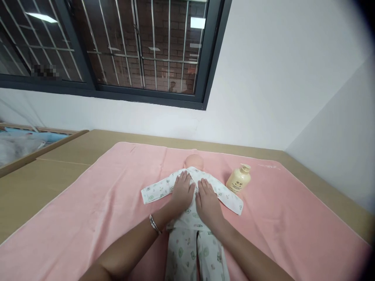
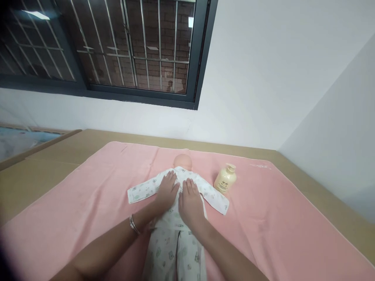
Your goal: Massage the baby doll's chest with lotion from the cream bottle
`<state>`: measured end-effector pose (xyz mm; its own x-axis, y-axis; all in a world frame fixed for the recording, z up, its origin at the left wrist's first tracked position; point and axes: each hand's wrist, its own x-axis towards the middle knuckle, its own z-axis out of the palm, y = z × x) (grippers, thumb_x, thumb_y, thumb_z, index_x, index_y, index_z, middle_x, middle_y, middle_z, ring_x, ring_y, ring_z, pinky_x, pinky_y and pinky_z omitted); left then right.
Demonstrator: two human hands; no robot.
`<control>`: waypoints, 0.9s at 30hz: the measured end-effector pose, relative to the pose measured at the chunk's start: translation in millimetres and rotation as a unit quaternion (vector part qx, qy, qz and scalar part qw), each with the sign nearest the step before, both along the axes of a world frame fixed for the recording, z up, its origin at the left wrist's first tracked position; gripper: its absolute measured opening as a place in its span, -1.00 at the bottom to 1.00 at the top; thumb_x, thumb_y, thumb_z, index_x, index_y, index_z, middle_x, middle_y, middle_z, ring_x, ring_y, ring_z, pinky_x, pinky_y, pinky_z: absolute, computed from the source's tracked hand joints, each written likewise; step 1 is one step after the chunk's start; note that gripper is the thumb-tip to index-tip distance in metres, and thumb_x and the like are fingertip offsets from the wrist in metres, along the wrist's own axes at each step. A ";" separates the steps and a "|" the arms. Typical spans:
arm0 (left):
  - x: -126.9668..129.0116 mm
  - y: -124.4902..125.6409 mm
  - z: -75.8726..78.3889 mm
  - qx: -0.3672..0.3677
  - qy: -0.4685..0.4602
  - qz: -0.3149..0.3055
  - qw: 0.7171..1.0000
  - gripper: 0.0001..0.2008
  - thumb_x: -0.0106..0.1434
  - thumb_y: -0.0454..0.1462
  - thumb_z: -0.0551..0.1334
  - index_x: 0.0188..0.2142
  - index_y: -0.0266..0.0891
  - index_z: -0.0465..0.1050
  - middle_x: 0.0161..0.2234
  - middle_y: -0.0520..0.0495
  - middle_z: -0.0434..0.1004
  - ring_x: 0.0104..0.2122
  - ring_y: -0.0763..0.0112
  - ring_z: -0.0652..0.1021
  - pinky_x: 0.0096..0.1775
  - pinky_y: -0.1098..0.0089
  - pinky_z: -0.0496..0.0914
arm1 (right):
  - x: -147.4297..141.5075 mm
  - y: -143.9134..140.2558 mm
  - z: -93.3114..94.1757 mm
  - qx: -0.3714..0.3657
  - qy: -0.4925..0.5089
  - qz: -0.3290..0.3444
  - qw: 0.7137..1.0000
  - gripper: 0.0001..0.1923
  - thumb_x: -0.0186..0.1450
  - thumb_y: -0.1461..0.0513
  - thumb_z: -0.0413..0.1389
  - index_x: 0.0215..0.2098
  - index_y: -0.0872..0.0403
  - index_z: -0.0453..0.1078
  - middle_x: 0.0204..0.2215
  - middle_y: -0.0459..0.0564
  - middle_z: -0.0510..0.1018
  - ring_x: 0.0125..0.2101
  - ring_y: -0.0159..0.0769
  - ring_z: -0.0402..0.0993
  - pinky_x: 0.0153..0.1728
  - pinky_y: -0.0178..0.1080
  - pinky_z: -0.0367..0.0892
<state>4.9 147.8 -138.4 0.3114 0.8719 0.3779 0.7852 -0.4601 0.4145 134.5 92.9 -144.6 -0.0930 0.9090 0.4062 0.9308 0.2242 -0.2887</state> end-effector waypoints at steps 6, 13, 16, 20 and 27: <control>-3.9 23.1 -12.2 -0.004 -0.072 0.005 0.997 -0.52 0.36 -0.22 -0.08 0.21 -0.41 0.14 0.25 -0.29 0.15 0.27 0.13 0.13 0.24 0.01 0.05 | -4.0 -2.2 8.4 -0.003 0.020 0.012 1.000 -0.50 0.38 0.26 -0.22 0.20 0.30 0.21 0.21 0.21 0.22 0.26 -0.08 0.03 0.25 0.00 0.01; -1.5 15.9 -16.7 0.075 -0.080 -0.008 0.994 -0.60 0.35 -0.25 -0.05 0.11 -0.31 0.29 0.14 -0.20 0.35 0.19 0.12 0.27 0.21 -0.02 0.12 | 27.1 31.1 7.7 -0.032 0.081 0.044 0.995 -0.44 0.41 0.11 -0.19 0.30 0.20 0.02 0.29 0.11 0.07 0.30 -0.18 -0.11 0.28 0.05 -0.16; -1.5 13.9 -15.9 0.101 -0.096 -0.005 0.990 -0.64 0.34 -0.25 -0.02 0.07 -0.28 0.33 0.08 -0.19 0.40 0.13 0.12 0.33 0.17 -0.03 0.19 | 33.2 36.7 1.8 -0.017 0.085 0.043 0.995 -0.42 0.40 0.09 -0.16 0.31 0.19 0.00 0.30 0.10 0.05 0.30 -0.19 -0.12 0.29 0.07 -0.20; -1.6 11.8 -13.5 0.107 -0.114 -0.006 0.988 -0.66 0.33 -0.26 0.01 0.05 -0.26 0.35 0.05 -0.19 0.42 0.09 0.12 0.37 0.14 -0.03 0.24 | 33.2 36.0 -4.2 0.004 0.097 0.040 0.994 -0.44 0.41 0.08 -0.17 0.30 0.18 0.03 0.29 0.11 0.06 0.30 -0.18 -0.11 0.28 0.08 -0.20; -2.4 1.6 -4.1 0.057 -0.137 -0.021 0.989 -0.63 0.35 -0.23 0.01 0.11 -0.23 0.28 0.15 -0.20 0.30 0.17 0.14 0.27 0.18 -0.03 0.18 | 39.9 27.9 -13.6 0.077 0.211 0.067 0.972 -0.55 0.38 0.13 -0.06 0.20 0.05 0.21 0.22 0.07 0.23 0.25 -0.13 0.07 0.27 0.16 -0.14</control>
<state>2.5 149.4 -142.6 0.2198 0.8068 0.5484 0.6300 -0.5466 0.5516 174.3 120.7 -158.2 -0.0017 0.8258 0.5640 0.6957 0.4061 -0.5925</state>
